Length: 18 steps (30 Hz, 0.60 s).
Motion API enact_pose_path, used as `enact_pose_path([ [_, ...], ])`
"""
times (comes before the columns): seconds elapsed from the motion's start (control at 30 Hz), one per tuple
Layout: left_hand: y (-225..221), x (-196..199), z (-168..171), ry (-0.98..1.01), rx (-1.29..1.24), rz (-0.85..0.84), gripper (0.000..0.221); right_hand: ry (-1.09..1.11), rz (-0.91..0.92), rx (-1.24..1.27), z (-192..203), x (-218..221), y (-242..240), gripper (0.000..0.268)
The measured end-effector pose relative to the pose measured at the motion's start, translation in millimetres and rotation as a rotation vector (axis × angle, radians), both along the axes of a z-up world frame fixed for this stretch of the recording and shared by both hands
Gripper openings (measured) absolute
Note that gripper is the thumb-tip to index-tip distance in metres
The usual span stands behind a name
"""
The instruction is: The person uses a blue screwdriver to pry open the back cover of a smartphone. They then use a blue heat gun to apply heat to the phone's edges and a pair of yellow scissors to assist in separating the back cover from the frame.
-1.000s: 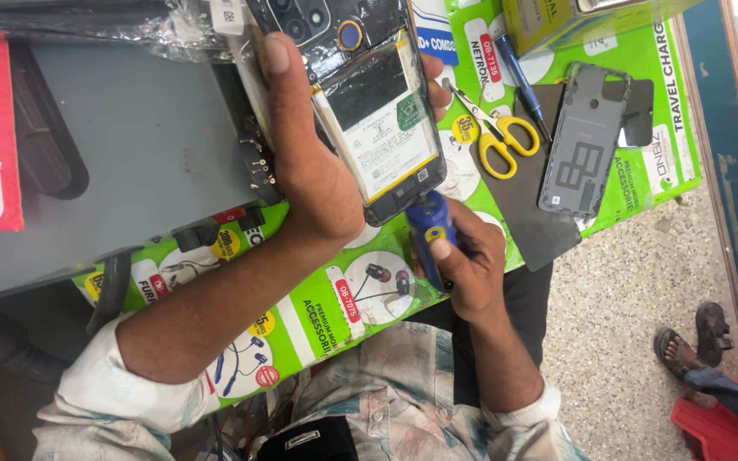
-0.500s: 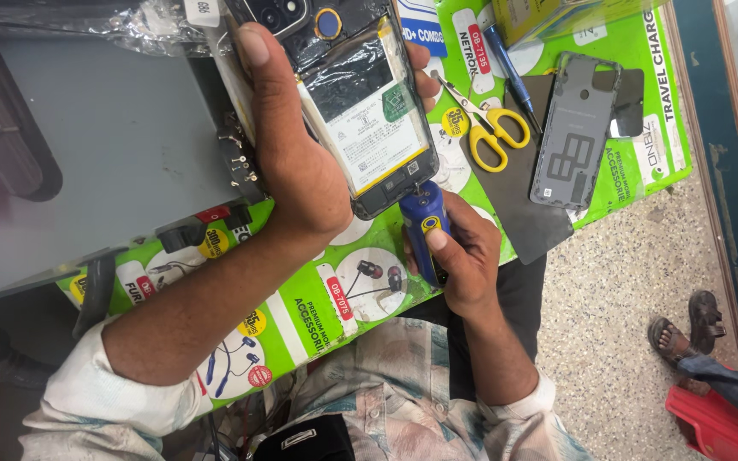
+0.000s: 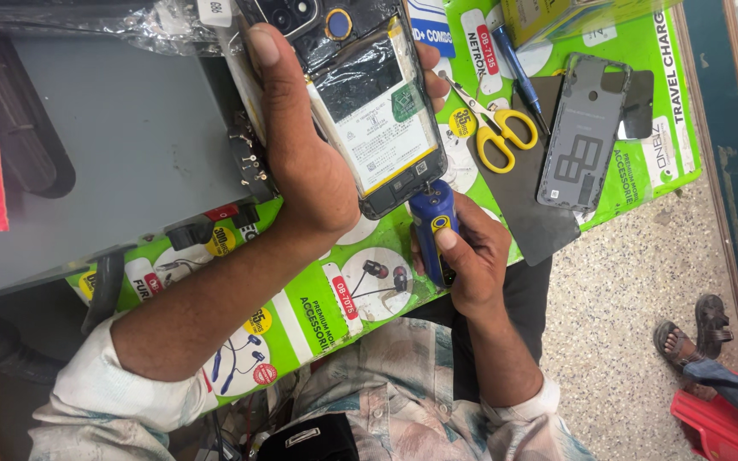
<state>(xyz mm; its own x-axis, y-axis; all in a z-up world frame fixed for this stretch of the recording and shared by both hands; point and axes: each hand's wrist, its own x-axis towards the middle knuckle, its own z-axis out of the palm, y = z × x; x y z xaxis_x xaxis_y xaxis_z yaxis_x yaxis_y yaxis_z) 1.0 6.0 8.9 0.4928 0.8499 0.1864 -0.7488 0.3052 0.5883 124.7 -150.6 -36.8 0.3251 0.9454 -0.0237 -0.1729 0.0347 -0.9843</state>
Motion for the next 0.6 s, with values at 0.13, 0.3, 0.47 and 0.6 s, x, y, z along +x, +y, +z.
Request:
enact_pose_path([
  [0.13, 0, -1, 0, -0.001, 0.002, -0.018, 0.081, 0.038, -0.004, 0.003, -1, 0, 0, 0.051],
  [0.3, 3, 0, 2, 0.02, -0.039, -0.018, 0.081, 0.062, -0.024, 0.018, -6, 2, -1, 0.055],
  [0.47, 3, -2, 3, 0.029, -0.074, -0.024, 0.083, 0.522, -0.107, 0.108, -4, 18, 1, 0.056],
  [0.6, 3, 0, 1, -0.012, -0.047, -0.015, 0.078, 0.315, 0.013, 0.116, -9, 18, 0, 0.057],
])
